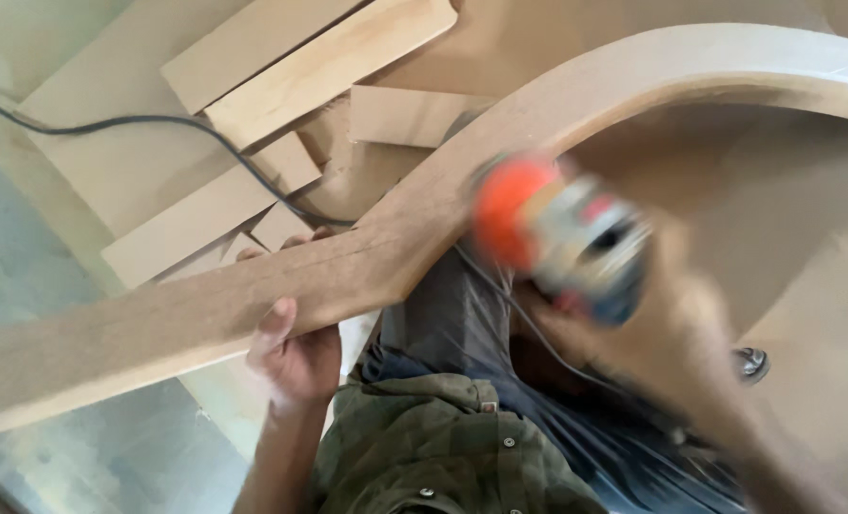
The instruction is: The person sands a curved wooden furniture component using a handheld power sander, holding the wood steady with one hand while moving the sander along the edges and surface.
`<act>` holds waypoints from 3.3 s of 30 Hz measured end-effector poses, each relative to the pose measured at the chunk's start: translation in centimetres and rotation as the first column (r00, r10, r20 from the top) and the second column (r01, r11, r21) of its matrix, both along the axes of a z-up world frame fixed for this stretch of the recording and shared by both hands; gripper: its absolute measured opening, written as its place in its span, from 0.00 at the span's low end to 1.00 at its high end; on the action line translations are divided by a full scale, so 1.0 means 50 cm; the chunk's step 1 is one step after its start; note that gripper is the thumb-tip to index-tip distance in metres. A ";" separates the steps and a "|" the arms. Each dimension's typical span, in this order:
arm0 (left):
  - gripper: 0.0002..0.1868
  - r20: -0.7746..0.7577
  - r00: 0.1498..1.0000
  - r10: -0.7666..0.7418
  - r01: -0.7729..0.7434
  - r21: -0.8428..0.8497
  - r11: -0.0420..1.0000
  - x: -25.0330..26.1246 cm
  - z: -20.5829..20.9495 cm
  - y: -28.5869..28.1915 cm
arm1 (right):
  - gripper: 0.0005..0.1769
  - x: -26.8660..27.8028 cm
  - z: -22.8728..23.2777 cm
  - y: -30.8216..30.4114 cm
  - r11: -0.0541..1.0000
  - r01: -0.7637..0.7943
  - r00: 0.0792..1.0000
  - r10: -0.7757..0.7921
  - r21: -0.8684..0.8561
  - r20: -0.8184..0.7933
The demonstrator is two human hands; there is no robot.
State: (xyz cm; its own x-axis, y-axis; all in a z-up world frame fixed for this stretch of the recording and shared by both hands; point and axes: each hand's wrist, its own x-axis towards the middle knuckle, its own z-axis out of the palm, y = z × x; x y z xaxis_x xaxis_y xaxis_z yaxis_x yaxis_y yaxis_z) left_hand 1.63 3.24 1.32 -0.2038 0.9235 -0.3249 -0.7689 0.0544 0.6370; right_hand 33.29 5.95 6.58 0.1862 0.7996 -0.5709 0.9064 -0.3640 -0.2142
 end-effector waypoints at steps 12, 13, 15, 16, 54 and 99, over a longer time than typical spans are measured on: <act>0.50 0.007 0.989 -0.147 0.147 0.000 0.989 -0.047 -0.077 -0.062 | 0.24 0.159 -0.093 -0.142 0.658 0.747 0.365 -0.527 -0.097 -0.767; 0.52 0.007 0.988 -0.155 0.155 -0.012 0.988 -0.049 -0.076 -0.063 | 0.22 0.160 -0.103 -0.154 0.649 0.752 0.346 -0.535 -0.114 -0.771; 0.54 -0.056 0.983 -0.175 0.176 0.004 0.984 -0.050 -0.075 -0.064 | 0.23 0.147 -0.108 -0.188 0.564 0.810 0.264 -0.596 -0.161 -0.758; 0.55 -0.090 0.979 -0.183 0.185 0.014 0.983 -0.052 -0.073 -0.067 | 0.24 0.139 -0.109 -0.199 0.521 0.834 0.221 -0.620 -0.184 -0.753; 0.27 -0.244 0.959 -0.145 0.162 0.052 0.985 -0.026 0.019 -0.025 | 0.30 0.249 -0.278 -0.403 0.377 0.812 -0.310 -0.366 -0.445 -0.877; 0.26 -0.180 0.981 -0.077 -0.004 -0.411 0.911 -0.046 -0.137 -0.148 | 0.25 0.230 -0.275 -0.394 0.276 0.824 -0.327 -0.481 -0.495 -0.813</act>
